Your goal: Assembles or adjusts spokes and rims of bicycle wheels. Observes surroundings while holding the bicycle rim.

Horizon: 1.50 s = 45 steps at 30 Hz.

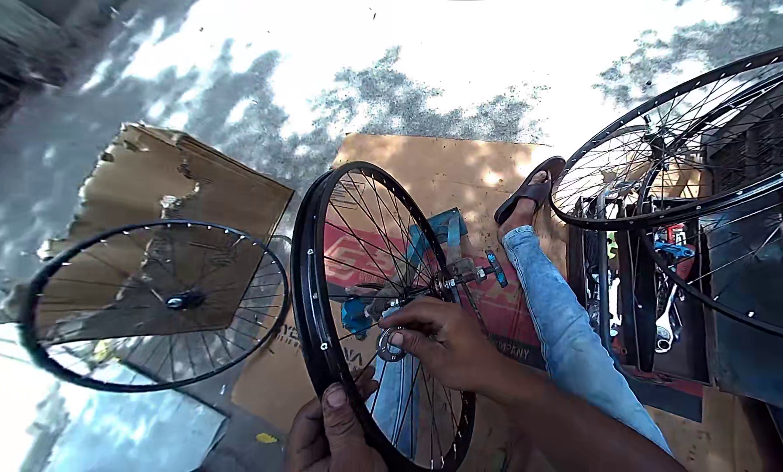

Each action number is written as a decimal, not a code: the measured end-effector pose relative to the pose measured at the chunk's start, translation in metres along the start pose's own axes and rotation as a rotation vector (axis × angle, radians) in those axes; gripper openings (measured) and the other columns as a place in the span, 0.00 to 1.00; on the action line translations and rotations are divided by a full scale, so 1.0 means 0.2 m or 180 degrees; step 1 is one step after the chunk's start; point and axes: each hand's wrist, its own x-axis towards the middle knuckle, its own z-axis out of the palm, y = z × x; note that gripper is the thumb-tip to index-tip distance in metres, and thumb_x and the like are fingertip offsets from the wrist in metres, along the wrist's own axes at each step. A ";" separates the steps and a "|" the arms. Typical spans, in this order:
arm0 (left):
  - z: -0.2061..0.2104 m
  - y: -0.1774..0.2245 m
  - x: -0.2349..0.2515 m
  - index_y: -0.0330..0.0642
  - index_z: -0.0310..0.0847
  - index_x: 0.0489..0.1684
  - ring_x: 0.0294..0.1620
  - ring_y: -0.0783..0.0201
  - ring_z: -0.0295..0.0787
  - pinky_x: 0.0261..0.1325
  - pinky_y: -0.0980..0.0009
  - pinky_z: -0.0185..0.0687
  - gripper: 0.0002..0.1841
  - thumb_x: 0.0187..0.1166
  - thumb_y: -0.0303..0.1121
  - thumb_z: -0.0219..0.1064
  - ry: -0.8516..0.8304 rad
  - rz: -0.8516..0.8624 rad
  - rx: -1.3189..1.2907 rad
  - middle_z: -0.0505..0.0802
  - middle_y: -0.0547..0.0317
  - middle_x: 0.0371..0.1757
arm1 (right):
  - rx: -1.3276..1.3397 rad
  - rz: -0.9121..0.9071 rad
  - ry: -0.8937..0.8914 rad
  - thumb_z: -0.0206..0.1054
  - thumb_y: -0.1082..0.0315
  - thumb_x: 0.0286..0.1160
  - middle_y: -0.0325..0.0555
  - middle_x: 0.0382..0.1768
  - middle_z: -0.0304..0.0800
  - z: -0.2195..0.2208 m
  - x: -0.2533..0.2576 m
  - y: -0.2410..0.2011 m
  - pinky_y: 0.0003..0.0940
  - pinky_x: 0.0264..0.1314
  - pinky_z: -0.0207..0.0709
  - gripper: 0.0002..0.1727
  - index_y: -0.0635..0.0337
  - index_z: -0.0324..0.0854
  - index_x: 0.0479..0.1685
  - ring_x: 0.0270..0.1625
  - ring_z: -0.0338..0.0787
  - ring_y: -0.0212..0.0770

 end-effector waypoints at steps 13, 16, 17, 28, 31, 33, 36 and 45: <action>0.02 0.07 0.11 0.43 0.80 0.44 0.41 0.69 0.94 0.46 0.72 0.93 0.10 0.91 0.31 0.53 0.0065 -0.0480 -0.0093 0.93 0.66 0.36 | 0.0107 -0.0574 -0.0184 0.69 0.76 0.78 0.48 0.45 0.95 -0.05 0.19 0.08 0.34 0.47 0.90 0.09 0.67 0.91 0.51 0.41 0.93 0.34; 0.03 0.07 0.11 0.40 0.80 0.41 0.35 0.70 0.94 0.44 0.74 0.92 0.11 0.90 0.28 0.52 0.0106 -0.0382 -0.0198 0.93 0.65 0.32 | -0.0297 -0.0941 -0.0179 0.65 0.73 0.79 0.46 0.47 0.96 -0.04 0.17 0.11 0.39 0.62 0.86 0.11 0.64 0.93 0.49 0.51 0.93 0.35; 0.03 0.07 0.11 0.40 0.80 0.39 0.35 0.70 0.94 0.44 0.75 0.92 0.12 0.90 0.27 0.51 0.0118 -0.0368 -0.0205 0.92 0.66 0.31 | -0.0457 -0.1143 -0.0284 0.58 0.69 0.81 0.45 0.51 0.97 -0.04 0.15 0.13 0.46 0.77 0.75 0.16 0.63 0.92 0.52 0.60 0.92 0.38; 0.02 0.10 0.09 0.37 0.74 0.51 0.47 0.71 0.92 0.52 0.71 0.91 0.09 0.90 0.27 0.48 0.0016 -0.0567 -0.0117 0.91 0.64 0.43 | -0.0479 -0.1851 -0.0685 0.51 0.67 0.91 0.50 0.60 0.93 -0.03 0.12 0.15 0.46 0.77 0.74 0.19 0.64 0.87 0.63 0.66 0.88 0.43; 0.01 0.09 0.08 0.37 0.73 0.51 0.46 0.72 0.92 0.52 0.71 0.91 0.08 0.90 0.28 0.48 0.0038 -0.0616 -0.0212 0.90 0.65 0.42 | -0.0158 -0.1783 -0.0696 0.52 0.67 0.91 0.51 0.49 0.95 0.03 0.14 0.10 0.40 0.64 0.78 0.19 0.65 0.89 0.59 0.52 0.89 0.42; 0.00 0.07 0.06 0.39 0.73 0.48 0.40 0.72 0.91 0.47 0.72 0.92 0.08 0.89 0.28 0.48 0.0041 -0.0586 -0.0286 0.90 0.66 0.37 | 0.0029 -0.1593 -0.0717 0.51 0.66 0.92 0.52 0.45 0.94 0.06 0.15 0.10 0.39 0.58 0.77 0.20 0.67 0.89 0.57 0.47 0.87 0.40; -0.01 0.02 0.03 0.41 0.76 0.44 0.33 0.74 0.90 0.44 0.74 0.91 0.09 0.88 0.26 0.48 -0.0032 -0.0347 -0.0446 0.90 0.69 0.31 | 0.0159 -0.1376 -0.0808 0.53 0.65 0.92 0.52 0.42 0.94 0.08 0.15 0.09 0.41 0.55 0.83 0.20 0.69 0.89 0.54 0.45 0.92 0.39; 0.01 0.05 0.05 0.37 0.77 0.48 0.42 0.73 0.90 0.52 0.76 0.89 0.10 0.86 0.23 0.49 -0.0191 -0.0105 -0.0553 0.91 0.67 0.39 | 0.0565 -0.1758 -0.0021 0.73 0.73 0.73 0.59 0.42 0.93 0.17 0.07 0.15 0.39 0.61 0.84 0.11 0.74 0.84 0.46 0.48 0.93 0.44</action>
